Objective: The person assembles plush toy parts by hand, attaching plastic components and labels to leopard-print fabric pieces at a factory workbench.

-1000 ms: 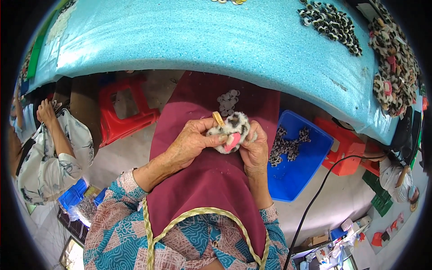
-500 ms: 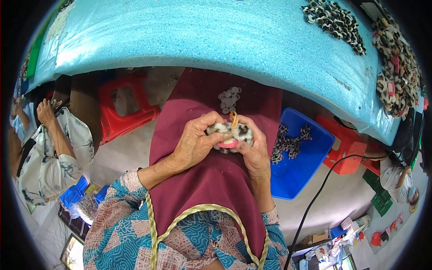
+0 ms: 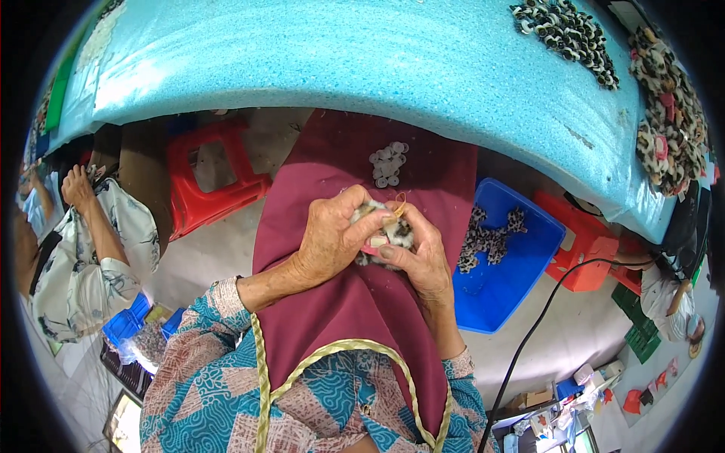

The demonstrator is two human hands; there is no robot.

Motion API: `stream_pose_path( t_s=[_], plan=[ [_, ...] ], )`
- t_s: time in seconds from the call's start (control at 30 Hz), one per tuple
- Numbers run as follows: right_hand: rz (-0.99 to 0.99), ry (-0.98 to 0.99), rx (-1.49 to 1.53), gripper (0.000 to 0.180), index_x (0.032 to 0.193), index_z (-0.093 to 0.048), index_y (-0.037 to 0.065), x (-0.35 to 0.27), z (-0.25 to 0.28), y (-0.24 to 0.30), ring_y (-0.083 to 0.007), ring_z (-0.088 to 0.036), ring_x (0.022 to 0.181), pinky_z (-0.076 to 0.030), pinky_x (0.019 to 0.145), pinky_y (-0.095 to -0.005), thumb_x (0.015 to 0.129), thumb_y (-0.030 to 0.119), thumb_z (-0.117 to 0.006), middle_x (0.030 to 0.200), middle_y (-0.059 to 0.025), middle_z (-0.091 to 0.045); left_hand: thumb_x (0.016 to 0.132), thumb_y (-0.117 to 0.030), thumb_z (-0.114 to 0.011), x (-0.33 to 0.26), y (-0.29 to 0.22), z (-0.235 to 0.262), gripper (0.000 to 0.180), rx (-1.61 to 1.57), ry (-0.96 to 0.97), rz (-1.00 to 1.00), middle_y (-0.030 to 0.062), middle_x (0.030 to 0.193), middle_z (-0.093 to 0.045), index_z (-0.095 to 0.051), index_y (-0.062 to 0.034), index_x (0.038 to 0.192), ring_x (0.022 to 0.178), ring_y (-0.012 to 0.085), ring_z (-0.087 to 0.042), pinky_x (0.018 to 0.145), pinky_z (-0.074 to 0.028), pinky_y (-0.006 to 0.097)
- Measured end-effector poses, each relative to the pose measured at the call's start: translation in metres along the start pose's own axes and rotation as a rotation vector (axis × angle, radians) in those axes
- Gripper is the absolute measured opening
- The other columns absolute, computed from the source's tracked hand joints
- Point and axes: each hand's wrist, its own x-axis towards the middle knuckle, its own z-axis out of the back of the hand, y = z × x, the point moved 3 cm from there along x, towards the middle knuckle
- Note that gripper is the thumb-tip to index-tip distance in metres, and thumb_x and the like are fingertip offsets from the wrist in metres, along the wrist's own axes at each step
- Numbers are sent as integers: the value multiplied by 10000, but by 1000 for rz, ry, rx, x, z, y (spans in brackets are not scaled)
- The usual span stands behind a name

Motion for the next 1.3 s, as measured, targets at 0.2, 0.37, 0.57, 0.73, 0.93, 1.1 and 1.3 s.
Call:
stream_pose_path(
  t_s=[0.2, 0.37, 0.57, 0.73, 0.93, 1.1, 1.3],
  plan=[
    [-147, -79, 579, 586, 1136, -484, 12, -2, -6, -15, -131, -574, 888, -474, 792, -253, 678, 249, -763, 969, -65, -579, 844, -166, -606, 8, 5, 0, 187, -507, -25, 159, -17, 668, -548, -563, -15, 744, 595, 63, -503, 527, -420, 219],
    [-96, -175, 567, 598, 1137, -483, 11, 0, -5, -14, -138, -585, 882, -484, 792, -262, 665, 229, -779, 978, -64, -580, 685, -4, -689, -4, -18, 19, 115, 188, -159, -389, 60, 708, -550, -595, -31, 744, 604, 143, -523, 540, -420, 258],
    [-65, -196, 341, 569, 1094, -513, 24, -1, -1, -13, -118, -558, 879, -468, 798, -251, 644, 236, -791, 961, -36, -574, 749, -65, -669, -7, 5, 11, 75, -139, 9, 96, 17, 692, -567, -634, -16, 792, 590, 87, -503, 534, -418, 237],
    [-26, -140, 185, 546, 1075, -523, 31, -1, -3, -7, -117, -551, 882, -458, 787, -250, 639, 223, -790, 954, -34, -570, 827, -146, -617, -10, 27, 5, 131, -422, 159, 398, -20, 690, -566, -625, -23, 786, 598, 44, -464, 525, -379, 202],
    [-121, -136, 636, 607, 1108, -501, 16, -2, -6, -14, -127, -552, 898, -449, 798, -252, 612, 198, -800, 972, -42, -562, 873, -203, -570, -14, 37, -3, 176, -798, 251, 489, -35, 699, -551, -560, -61, 770, 595, 38, -422, 518, -335, 188],
    [24, -84, 330, 547, 1071, -503, 4, -4, -5, -3, -132, -553, 899, -442, 797, -243, 641, 197, -781, 980, -52, -567, 897, -244, -540, -16, 30, -5, 220, -618, 152, 416, -60, 662, -499, -547, -70, 763, 587, 19, -381, 510, -308, 182],
    [133, -268, -234, 276, 906, -554, 22, -10, -5, 9, -102, -553, 804, -450, 713, -238, 698, 94, -720, 859, -45, -592, 901, -254, -535, -15, 35, -6, 225, -619, 167, 392, -65, 656, -487, -552, -72, 768, 573, 11, -363, 504, -304, 183]
  ],
)
